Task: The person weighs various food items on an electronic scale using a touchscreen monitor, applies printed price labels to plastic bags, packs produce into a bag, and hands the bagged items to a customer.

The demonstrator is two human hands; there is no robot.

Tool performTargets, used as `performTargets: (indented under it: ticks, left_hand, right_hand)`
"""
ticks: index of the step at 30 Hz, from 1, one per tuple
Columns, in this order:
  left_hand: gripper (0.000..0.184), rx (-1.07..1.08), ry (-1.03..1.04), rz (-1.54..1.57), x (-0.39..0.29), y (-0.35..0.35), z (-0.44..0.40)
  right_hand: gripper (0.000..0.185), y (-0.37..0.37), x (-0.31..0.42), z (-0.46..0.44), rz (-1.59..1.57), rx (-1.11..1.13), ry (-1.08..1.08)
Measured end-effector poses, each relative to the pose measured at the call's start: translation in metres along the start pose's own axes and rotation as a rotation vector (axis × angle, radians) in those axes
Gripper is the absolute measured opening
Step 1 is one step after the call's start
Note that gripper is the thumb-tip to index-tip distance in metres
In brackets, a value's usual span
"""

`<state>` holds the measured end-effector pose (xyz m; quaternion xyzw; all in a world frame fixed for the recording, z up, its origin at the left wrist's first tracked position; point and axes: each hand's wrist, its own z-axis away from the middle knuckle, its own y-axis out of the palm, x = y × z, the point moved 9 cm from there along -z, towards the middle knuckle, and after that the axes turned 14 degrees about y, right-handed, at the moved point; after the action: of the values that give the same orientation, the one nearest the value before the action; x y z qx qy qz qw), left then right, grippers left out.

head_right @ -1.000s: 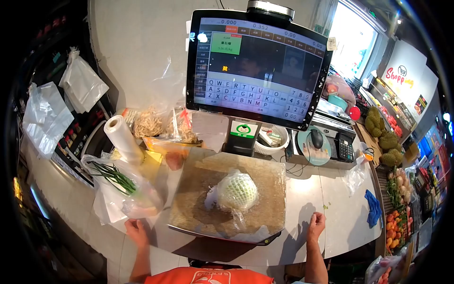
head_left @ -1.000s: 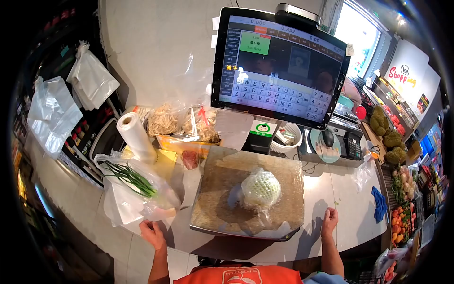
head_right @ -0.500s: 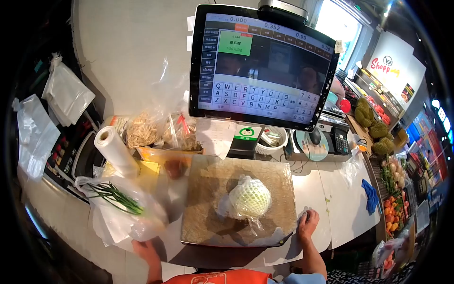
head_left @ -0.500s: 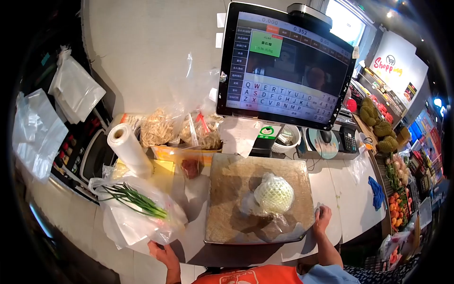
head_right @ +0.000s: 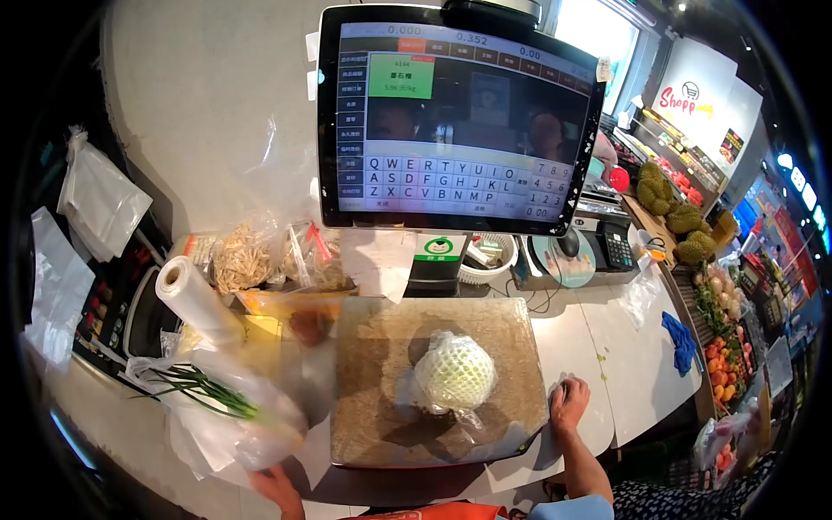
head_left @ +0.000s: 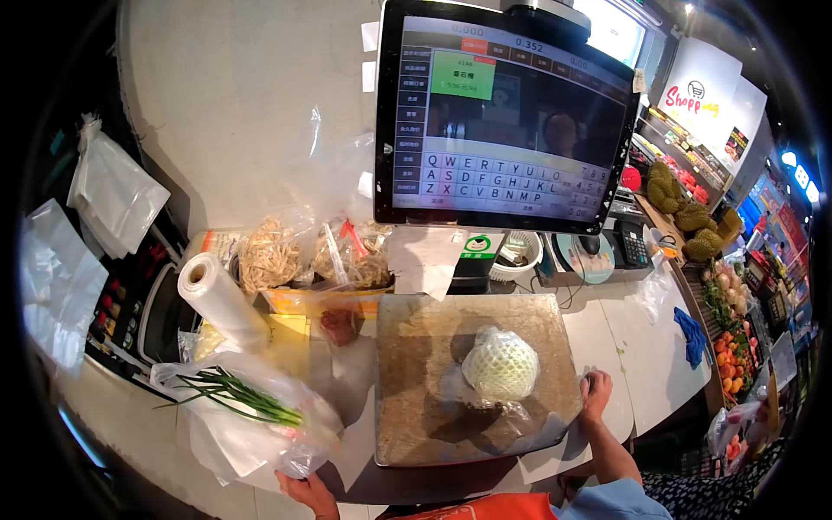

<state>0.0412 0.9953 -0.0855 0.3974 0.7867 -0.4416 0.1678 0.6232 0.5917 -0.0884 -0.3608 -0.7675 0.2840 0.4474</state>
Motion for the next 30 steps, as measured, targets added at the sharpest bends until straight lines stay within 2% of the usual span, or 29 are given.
performTargets:
  ticks: [3,4,7,8,11,15,18,20,25,30]
  left_hand:
    - [0.048,0.045,-0.173,0.080,0.019,0.005,0.011]
    - [0.046,-0.014,-0.122,0.187,0.018,0.007,0.009]
    - [0.033,-0.195,-0.019,0.188,0.004,0.000,0.005]
    - [0.027,-0.192,-0.094,0.307,0.006,0.002,0.005]
    - [0.024,-0.148,-0.072,0.066,0.034,0.004,0.016]
    - [0.019,-0.136,-0.108,0.051,0.015,-0.002,0.011]
    - [0.016,-0.164,-0.015,0.047,0.021,0.001,0.012]
    - [0.015,-0.177,-0.039,0.053,0.021,0.001,0.014]
    - [0.016,-0.164,-0.051,-0.019,0.022,0.001,0.015]
    - [0.016,-0.159,-0.077,0.005,0.023,0.001,0.014]
  right_hand:
    - [0.019,-0.003,0.002,0.001,-0.036,0.005,0.010]
    - [0.020,-0.005,0.003,0.001,-0.045,0.026,0.026]
    - [0.022,-0.007,0.001,0.001,-0.096,0.034,0.030]
    - [0.024,-0.005,-0.004,0.001,-0.129,0.048,0.055]
    - [0.025,-0.009,-0.002,0.001,-0.202,0.075,0.047]
    - [0.029,-0.002,-0.016,0.000,-0.314,0.113,0.012]
    - [0.031,0.003,-0.021,-0.011,-0.453,0.119,0.004]
    - [0.032,-0.005,-0.014,-0.034,-0.508,0.104,0.003]
    - [0.031,-0.011,-0.011,-0.114,-0.496,0.056,-0.042]
    - [0.029,-0.021,0.007,-0.143,-0.516,0.068,-0.017]
